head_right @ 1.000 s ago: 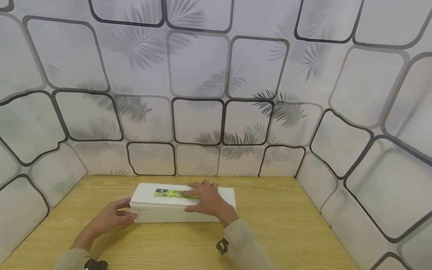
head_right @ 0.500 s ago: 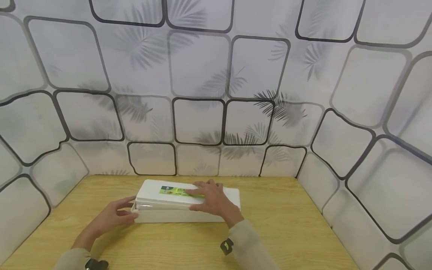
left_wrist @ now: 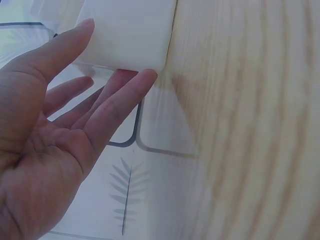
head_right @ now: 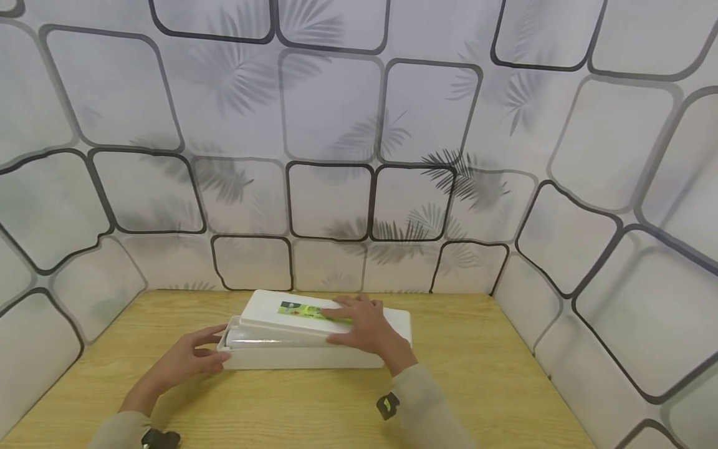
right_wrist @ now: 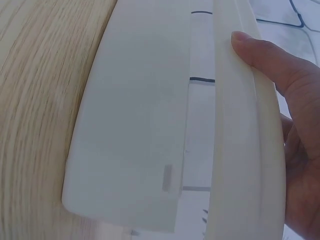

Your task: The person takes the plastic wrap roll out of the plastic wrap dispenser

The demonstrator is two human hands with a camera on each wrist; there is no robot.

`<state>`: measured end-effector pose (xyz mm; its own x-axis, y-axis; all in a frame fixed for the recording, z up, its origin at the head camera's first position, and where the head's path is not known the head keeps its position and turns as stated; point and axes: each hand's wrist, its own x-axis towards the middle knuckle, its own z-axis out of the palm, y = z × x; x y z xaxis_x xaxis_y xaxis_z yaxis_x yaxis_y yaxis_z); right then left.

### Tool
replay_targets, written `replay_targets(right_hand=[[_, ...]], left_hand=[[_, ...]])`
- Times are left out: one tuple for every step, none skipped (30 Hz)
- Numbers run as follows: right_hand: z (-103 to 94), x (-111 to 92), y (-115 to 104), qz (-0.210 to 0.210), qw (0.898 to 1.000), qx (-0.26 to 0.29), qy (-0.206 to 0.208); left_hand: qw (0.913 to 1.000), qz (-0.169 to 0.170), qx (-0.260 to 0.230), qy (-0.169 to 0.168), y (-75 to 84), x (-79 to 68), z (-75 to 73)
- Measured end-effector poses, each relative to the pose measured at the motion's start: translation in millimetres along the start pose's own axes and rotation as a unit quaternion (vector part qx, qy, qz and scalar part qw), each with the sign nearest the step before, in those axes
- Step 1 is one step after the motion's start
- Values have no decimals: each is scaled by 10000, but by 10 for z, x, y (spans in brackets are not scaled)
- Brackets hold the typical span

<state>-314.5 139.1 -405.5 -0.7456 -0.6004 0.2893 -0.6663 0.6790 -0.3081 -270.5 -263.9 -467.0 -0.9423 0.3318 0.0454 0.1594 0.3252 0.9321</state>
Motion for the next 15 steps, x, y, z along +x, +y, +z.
replay_targets(right_hand=[[-11,-9,11,4,10000,-2,24],[-25,-22,17,15,10000,10,42],[-33,-34,32,21,10000,-7,58],[-39,-46,52,24,10000,-10,77],[-48,-59,69,38,10000,-13,90],[-55,-71,85,49,9999,-10,101],[-60,-82,102,54,9999,-23,111],[-65,-93,120,65,9999,-12,117],[-68,-102,137,76,9999,-7,124],[-72,-111,153,88,9999,0,134],[-78,-120,164,94,9999,6,141],[-81,-128,180,103,9998,13,146],[-85,-137,195,109,9998,16,149],[-89,-145,209,117,9998,23,150],[-93,-156,225,121,9998,-10,158]], left_hand=[[10000,31,-6,-25,-2,1,-3],[10000,28,-39,-21,-1,1,-4],[10000,26,-45,-23,-1,2,-4],[10000,19,-39,-15,-1,2,-2],[10000,14,-29,-11,0,2,-1],[10000,8,-34,4,2,2,1],[10000,3,-21,14,2,2,4],[10000,-5,-19,29,4,0,6],[10000,-9,-11,40,4,-1,7],[10000,-19,-5,56,5,-2,9],[10000,-26,-13,65,6,-2,10],[10000,-28,-12,65,7,-4,10],[10000,-34,-5,64,7,-5,10],[10000,-35,-8,62,9,-6,11],[10000,-54,-25,62,12,-7,11]])
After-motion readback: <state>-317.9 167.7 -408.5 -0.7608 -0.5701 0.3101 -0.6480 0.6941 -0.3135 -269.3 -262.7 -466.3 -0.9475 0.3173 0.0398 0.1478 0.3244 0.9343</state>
